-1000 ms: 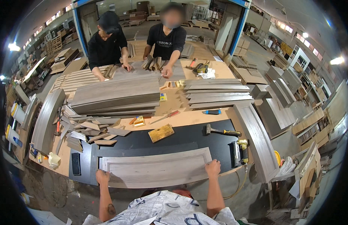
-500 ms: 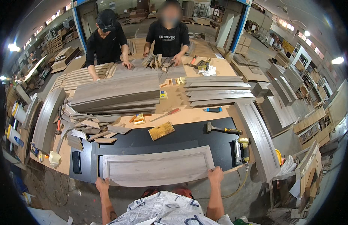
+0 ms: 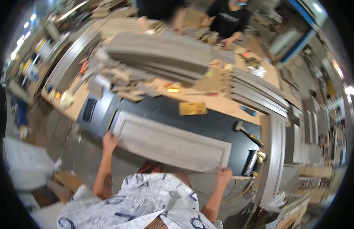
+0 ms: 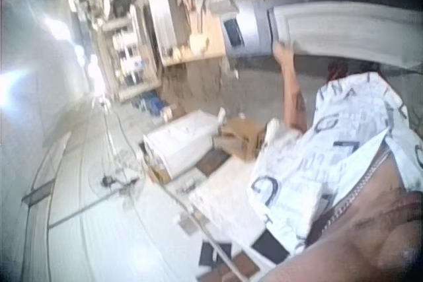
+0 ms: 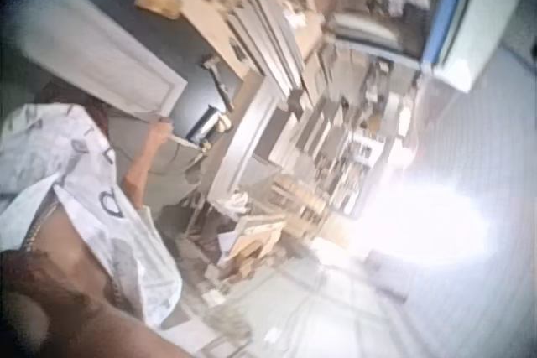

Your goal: Assembling a decorative wooden panel by gluing components and securing them with a hammer and a pneumatic nail gun.

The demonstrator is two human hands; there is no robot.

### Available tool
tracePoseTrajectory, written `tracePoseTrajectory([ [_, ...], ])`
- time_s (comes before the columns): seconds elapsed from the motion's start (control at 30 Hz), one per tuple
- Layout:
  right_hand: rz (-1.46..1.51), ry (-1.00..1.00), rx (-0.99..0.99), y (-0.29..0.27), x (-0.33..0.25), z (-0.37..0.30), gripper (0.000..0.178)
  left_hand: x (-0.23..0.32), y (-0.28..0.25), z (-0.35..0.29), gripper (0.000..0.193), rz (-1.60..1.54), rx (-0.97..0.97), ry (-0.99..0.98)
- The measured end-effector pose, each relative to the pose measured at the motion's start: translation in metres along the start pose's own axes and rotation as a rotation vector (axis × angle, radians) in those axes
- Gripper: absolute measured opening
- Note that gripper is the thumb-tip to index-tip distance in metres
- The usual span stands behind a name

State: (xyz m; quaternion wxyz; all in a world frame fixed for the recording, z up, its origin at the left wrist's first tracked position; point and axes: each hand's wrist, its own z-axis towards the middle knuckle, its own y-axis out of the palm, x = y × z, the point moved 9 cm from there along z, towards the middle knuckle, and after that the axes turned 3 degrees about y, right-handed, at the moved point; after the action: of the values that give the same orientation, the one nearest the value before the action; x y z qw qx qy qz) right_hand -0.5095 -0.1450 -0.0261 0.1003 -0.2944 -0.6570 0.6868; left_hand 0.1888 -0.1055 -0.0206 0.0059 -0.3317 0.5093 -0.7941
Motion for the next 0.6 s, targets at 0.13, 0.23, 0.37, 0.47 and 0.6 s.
tracePoseTrajectory([
  [0.13,0.154,-0.13,0.017,0.003,-0.034,0.049,0.049,0.007,0.036,0.046,0.033,-0.097,0.028,0.134],
  [0.23,0.214,-0.14,-0.043,0.022,-0.057,0.08,0.057,-0.018,0.05,0.063,0.04,-0.139,0.044,0.092],
  [0.37,0.129,-0.093,-0.005,0.031,-0.038,0.096,0.065,0.012,0.079,0.083,0.049,-0.255,-0.146,-0.086],
  [0.47,0.13,-0.107,-0.104,0.034,-0.06,0.092,0.069,-0.02,0.068,0.077,0.054,-0.319,0.043,0.1],
  [0.6,0.088,-0.031,-0.148,0.04,-0.049,0.088,0.07,-0.03,0.082,0.079,0.052,-0.221,-0.13,0.026],
])
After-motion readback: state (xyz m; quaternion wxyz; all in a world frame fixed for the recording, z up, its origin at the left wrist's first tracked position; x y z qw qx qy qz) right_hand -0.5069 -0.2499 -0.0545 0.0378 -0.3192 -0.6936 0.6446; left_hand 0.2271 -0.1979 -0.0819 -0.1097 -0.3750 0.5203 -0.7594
